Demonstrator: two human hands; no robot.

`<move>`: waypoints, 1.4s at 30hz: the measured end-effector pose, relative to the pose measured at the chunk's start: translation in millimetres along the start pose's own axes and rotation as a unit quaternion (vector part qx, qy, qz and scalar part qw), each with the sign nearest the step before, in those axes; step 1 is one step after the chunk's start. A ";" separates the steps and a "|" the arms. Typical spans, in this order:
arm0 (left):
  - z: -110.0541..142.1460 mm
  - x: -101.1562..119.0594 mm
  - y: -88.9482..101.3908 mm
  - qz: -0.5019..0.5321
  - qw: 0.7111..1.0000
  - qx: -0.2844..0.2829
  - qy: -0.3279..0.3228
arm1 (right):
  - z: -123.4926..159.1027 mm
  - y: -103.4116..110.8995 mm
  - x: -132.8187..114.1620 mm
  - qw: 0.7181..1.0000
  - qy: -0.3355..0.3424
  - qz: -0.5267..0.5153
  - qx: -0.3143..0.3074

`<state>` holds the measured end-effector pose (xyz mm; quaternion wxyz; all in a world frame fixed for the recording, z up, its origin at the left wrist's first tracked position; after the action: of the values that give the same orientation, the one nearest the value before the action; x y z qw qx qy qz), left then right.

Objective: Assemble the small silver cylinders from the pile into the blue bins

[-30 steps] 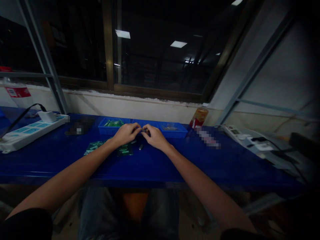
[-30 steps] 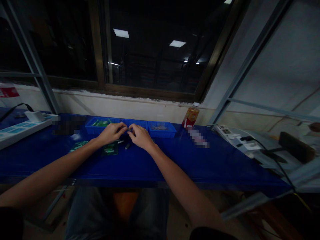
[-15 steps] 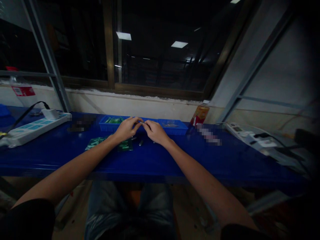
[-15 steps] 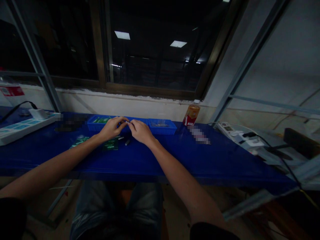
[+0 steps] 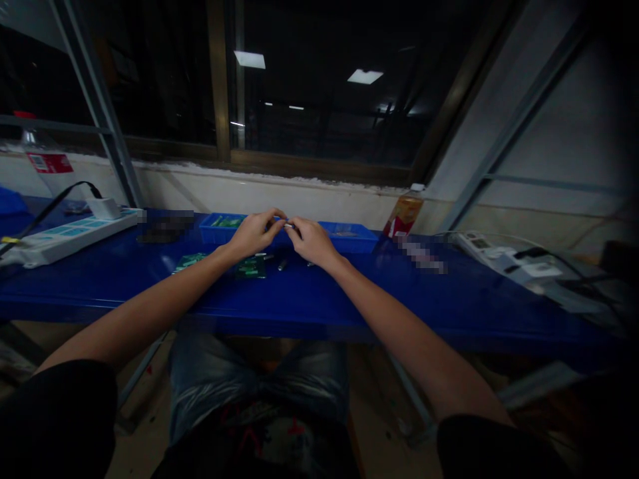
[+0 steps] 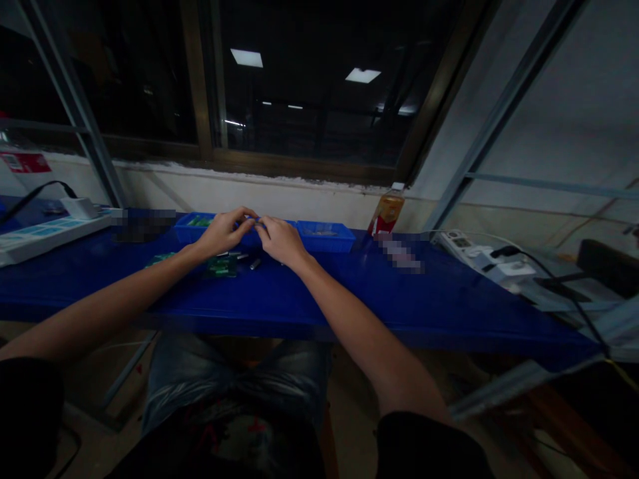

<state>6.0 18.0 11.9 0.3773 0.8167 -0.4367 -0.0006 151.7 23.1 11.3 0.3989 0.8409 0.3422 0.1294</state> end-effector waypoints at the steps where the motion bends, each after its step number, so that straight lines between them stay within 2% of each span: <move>1: 0.2 -0.1 -0.4 0.003 1.000 -0.003 -0.005 | 0.2 -1.2 0.4 1.000 0.001 0.005 -0.005; 6: -0.1 0.4 -2.3 0.010 0.999 -0.019 -0.029 | -0.5 -8.0 5.0 0.999 -0.006 0.020 -0.028; 12: 0.0 -5.0 -4.4 -0.004 1.000 -0.011 -0.004 | -7.6 -9.6 3.1 0.998 -0.013 0.025 -0.055; 17: -0.9 -8.2 -6.6 -0.018 0.998 0.017 -0.052 | -9.8 -9.4 4.9 0.998 -0.022 0.030 -0.058; 21: -1.7 -13.1 -8.3 -0.021 0.998 0.008 -0.050 | -8.7 -13.5 6.3 0.997 -0.015 0.032 -0.066; 28: -2.0 -14.4 -8.7 -0.023 0.999 0.004 -0.036 | -9.8 -15.4 7.2 0.998 0.002 0.032 -0.045; 35: -3.7 -9.9 -3.5 -0.022 0.999 0.042 0.013 | -5.1 -13.8 6.4 0.999 -0.016 -0.010 -0.027; 42: -3.2 -8.0 -3.7 -0.044 0.999 0.021 0.021 | -6.5 -16.0 7.2 1.000 -0.021 -0.014 -0.009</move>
<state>4.7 27.0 9.3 0.3689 0.8427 -0.3920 0.0089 146.2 38.9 2.9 0.4155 0.8347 0.3445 0.1091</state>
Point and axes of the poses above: each hand's wrist, its own z-axis away from the middle knuckle, its own y-axis out of the back of the hand, x = y × z, the point moved 3 cm from there along -z, towards the middle knuckle, and after that the axes turned 4 degrees about z, right-handed, at the moved point
